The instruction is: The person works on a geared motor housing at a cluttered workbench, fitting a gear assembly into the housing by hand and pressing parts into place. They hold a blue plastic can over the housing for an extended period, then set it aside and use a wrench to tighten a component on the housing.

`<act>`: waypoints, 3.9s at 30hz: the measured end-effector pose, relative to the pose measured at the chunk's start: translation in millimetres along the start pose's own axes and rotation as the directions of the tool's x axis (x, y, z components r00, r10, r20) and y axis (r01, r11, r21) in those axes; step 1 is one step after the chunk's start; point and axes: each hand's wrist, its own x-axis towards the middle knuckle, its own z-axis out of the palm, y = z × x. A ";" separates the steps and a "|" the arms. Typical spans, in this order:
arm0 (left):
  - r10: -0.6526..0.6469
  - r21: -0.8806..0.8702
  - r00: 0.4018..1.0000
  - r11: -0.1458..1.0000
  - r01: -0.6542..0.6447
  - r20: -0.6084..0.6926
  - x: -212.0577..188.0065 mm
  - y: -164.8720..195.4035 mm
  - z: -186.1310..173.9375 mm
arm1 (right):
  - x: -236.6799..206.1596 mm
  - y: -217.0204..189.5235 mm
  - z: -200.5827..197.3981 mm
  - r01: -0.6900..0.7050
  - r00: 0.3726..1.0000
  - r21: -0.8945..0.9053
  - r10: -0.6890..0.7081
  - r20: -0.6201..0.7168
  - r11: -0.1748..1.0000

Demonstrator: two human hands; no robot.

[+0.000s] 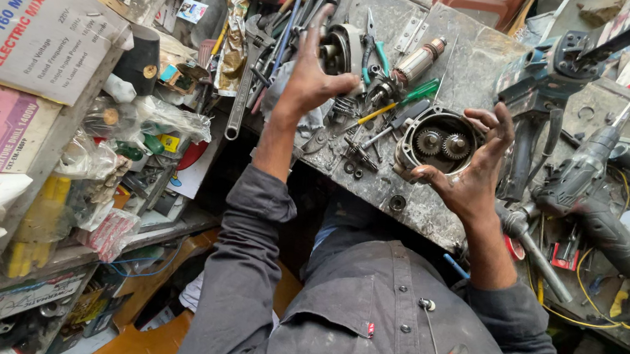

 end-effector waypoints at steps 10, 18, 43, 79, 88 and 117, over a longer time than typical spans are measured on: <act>0.273 -0.888 0.929 0.446 0.109 0.251 -48.9 25.1 72.2 | 3.3 7.6 6.2 0.005 0.999 0.056 -0.003 -0.037 0.998; 0.476 -0.470 0.853 0.815 -0.338 0.212 -57.2 36.0 106.6 | -3.7 35.1 15.8 0.061 0.985 0.219 -0.023 -0.173 0.974; 0.574 -0.381 0.751 0.807 -0.451 0.328 -56.6 39.0 107.2 | 1.7 32.6 26.0 0.083 0.944 0.346 0.038 -0.329 0.935; 0.499 -0.061 0.647 0.816 -0.574 0.576 -44.0 76.7 76.2 | 17.8 14.8 -16.8 -0.010 0.992 0.113 -0.005 0.127 0.994; 0.535 -0.014 0.640 0.773 -0.634 0.552 -40.8 70.1 76.7 | 31.3 3.5 -32.4 0.164 0.971 -0.317 -0.095 0.221 0.934; 0.421 0.106 0.681 0.801 -0.589 0.599 -41.5 71.9 70.0 | 46.7 -21.0 -42.6 0.160 0.904 -0.451 0.053 0.424 0.878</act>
